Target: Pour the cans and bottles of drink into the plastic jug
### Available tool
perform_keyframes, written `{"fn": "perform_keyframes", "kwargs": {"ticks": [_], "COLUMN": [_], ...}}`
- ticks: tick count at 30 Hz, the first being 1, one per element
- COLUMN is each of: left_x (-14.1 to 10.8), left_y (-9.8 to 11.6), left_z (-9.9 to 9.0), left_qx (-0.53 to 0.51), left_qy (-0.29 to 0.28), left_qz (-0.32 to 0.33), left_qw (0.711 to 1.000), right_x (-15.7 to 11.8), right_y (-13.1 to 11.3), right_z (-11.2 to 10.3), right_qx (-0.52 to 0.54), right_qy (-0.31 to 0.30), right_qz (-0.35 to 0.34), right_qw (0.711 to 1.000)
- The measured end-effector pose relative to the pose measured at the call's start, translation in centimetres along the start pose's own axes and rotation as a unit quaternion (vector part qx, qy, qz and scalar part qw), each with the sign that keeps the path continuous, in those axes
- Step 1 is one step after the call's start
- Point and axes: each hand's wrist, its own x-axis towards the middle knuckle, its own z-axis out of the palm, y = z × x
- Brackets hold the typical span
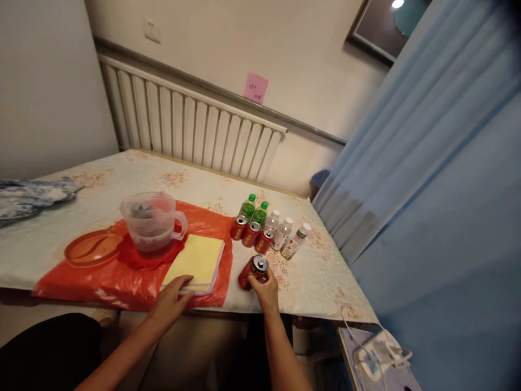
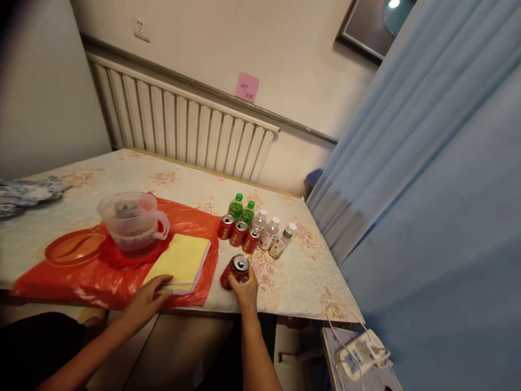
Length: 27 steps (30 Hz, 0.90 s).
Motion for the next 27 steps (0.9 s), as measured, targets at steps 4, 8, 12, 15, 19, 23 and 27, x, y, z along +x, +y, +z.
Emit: {"fn": "perform_keyframes", "kwargs": {"ticks": [4, 8, 12, 15, 19, 23, 27], "left_x": [1.7, 2.8, 2.8, 2.6, 2.4, 2.2, 2.2], "left_y": [-1.9, -4.0, -5.7, -6.3, -6.6, -6.6, -6.7], "left_z": [-0.6, -0.4, 0.0, 0.2, 0.3, 0.3, 0.3], "left_qx": [0.091, 0.147, 0.165, 0.163, 0.166, 0.172, 0.171], "left_qy": [0.041, 0.031, 0.023, 0.029, 0.028, 0.031, 0.030], "left_qz": [0.072, 0.128, 0.148, 0.149, 0.155, 0.155, 0.155], "left_qw": [0.992, 0.980, 0.975, 0.975, 0.973, 0.972, 0.973], "right_x": [3.1, 6.0, 8.1, 9.2, 10.0, 9.8, 9.1], "right_y": [2.7, 4.6, 5.5, 5.8, 6.2, 7.0, 8.5], "right_z": [-1.8, -2.8, -3.3, -3.2, -2.6, -1.9, -1.6], "right_qx": [-0.030, -0.034, -0.037, -0.046, -0.051, -0.038, -0.080], "right_qy": [0.094, 0.129, 0.147, 0.150, 0.161, 0.168, 0.172], "right_qz": [0.005, 0.020, 0.004, -0.023, -0.021, -0.023, -0.050], "right_qw": [0.995, 0.991, 0.988, 0.987, 0.985, 0.985, 0.980]}}
